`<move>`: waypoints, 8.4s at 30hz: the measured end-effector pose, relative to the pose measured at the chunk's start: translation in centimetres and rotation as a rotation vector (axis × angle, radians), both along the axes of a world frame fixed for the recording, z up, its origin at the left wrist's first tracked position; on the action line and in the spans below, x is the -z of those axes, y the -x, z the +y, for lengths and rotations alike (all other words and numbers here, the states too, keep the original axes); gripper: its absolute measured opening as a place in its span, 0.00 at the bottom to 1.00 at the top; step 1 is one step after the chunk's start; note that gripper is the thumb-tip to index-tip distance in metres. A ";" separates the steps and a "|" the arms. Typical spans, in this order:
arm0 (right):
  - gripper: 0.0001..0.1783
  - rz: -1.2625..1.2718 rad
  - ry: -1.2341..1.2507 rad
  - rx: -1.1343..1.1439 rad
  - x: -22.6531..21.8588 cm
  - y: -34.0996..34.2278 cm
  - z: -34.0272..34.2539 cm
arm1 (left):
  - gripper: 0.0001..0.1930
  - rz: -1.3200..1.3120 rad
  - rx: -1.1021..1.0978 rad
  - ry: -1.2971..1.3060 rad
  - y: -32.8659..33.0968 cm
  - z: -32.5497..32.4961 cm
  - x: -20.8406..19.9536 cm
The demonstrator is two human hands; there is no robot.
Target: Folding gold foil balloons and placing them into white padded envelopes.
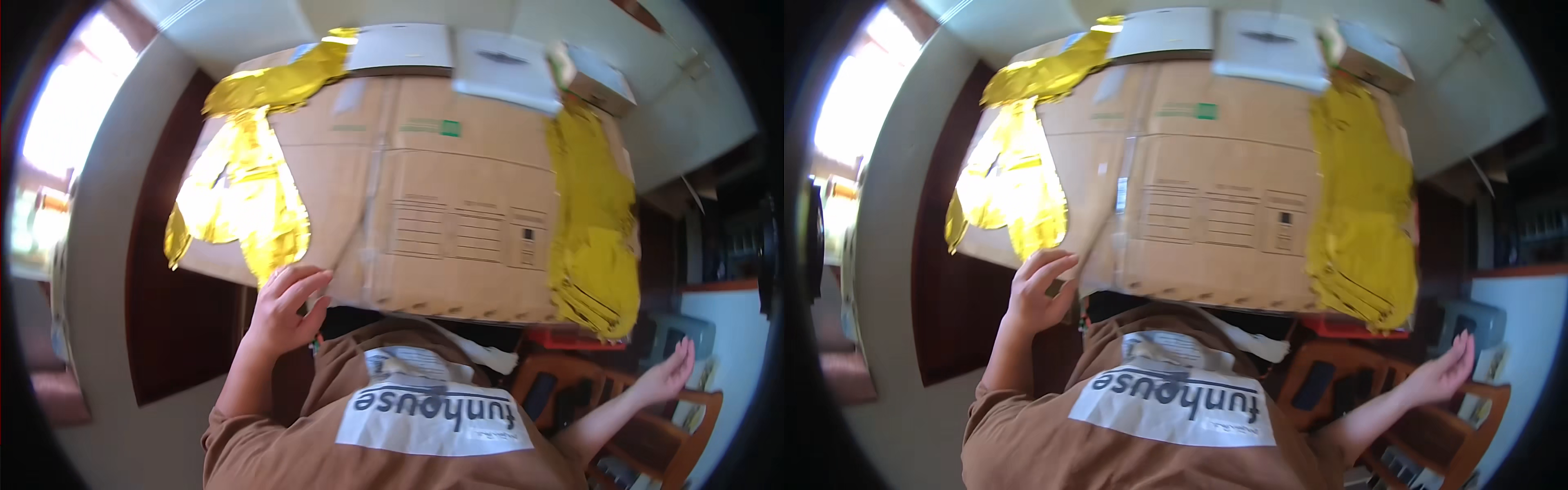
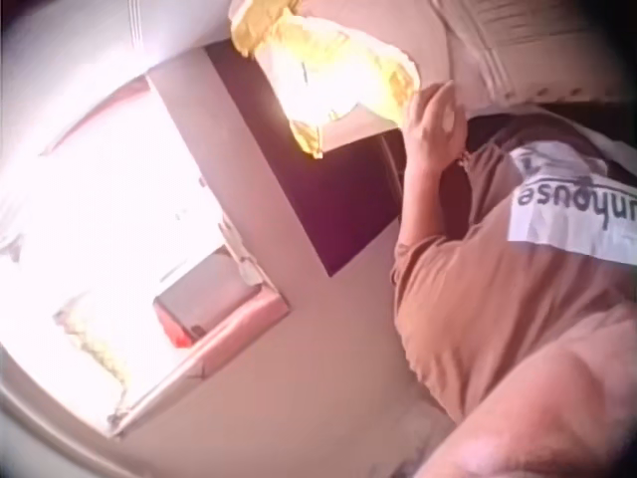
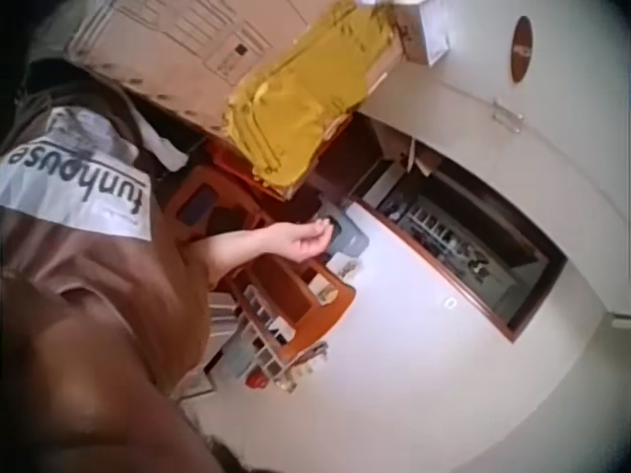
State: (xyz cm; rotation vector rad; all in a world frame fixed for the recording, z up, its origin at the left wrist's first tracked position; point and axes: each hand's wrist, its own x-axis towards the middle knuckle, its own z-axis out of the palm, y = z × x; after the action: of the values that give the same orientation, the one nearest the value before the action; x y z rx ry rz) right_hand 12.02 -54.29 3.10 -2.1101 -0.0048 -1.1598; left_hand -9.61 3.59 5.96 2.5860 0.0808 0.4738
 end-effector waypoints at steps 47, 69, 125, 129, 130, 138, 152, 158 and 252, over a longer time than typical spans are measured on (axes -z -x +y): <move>0.16 -0.185 0.733 -1.589 3.6 10.7 52.2 | 0.11 0.561 -0.278 1.227 1.6 16.1 3.2; 0.20 0.076 0.824 -1.531 2.1 4.9 64.2 | 0.64 0.296 -0.438 -0.023 -3.1 26.0 1.0; 0.39 0.594 1.139 -0.814 -3.1 -12.8 34.1 | 0.34 0.209 0.235 -0.112 -9.6 8.2 4.6; 0.39 0.657 1.151 -1.079 -0.5 -9.0 31.3 | 0.32 0.159 0.242 -0.079 -11.4 8.7 3.7; 0.39 0.585 1.066 -1.096 1.2 -8.8 30.7 | 0.31 0.143 0.238 -0.094 -11.7 8.9 3.6; 0.27 0.699 0.765 -1.147 -2.4 -13.3 32.5 | 0.23 0.073 0.255 -0.171 -14.4 10.4 2.5; 0.16 0.757 0.480 -0.530 -4.2 -33.4 29.7 | 0.10 -0.008 0.504 0.083 -27.7 5.8 1.1; 0.32 1.084 0.369 -0.508 -2.5 -26.8 19.8 | 0.09 0.019 0.716 0.049 -30.3 0.1 2.3; 0.08 0.069 0.671 -1.165 0.6 -20.4 63.5 | 0.13 0.147 0.082 -0.372 -35.2 28.3 7.2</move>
State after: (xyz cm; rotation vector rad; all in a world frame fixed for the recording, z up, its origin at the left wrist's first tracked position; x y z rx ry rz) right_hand 32.43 9.24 2.48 -2.0615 -1.5398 -0.3546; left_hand 25.63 31.84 -1.28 2.9735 -0.0694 0.2884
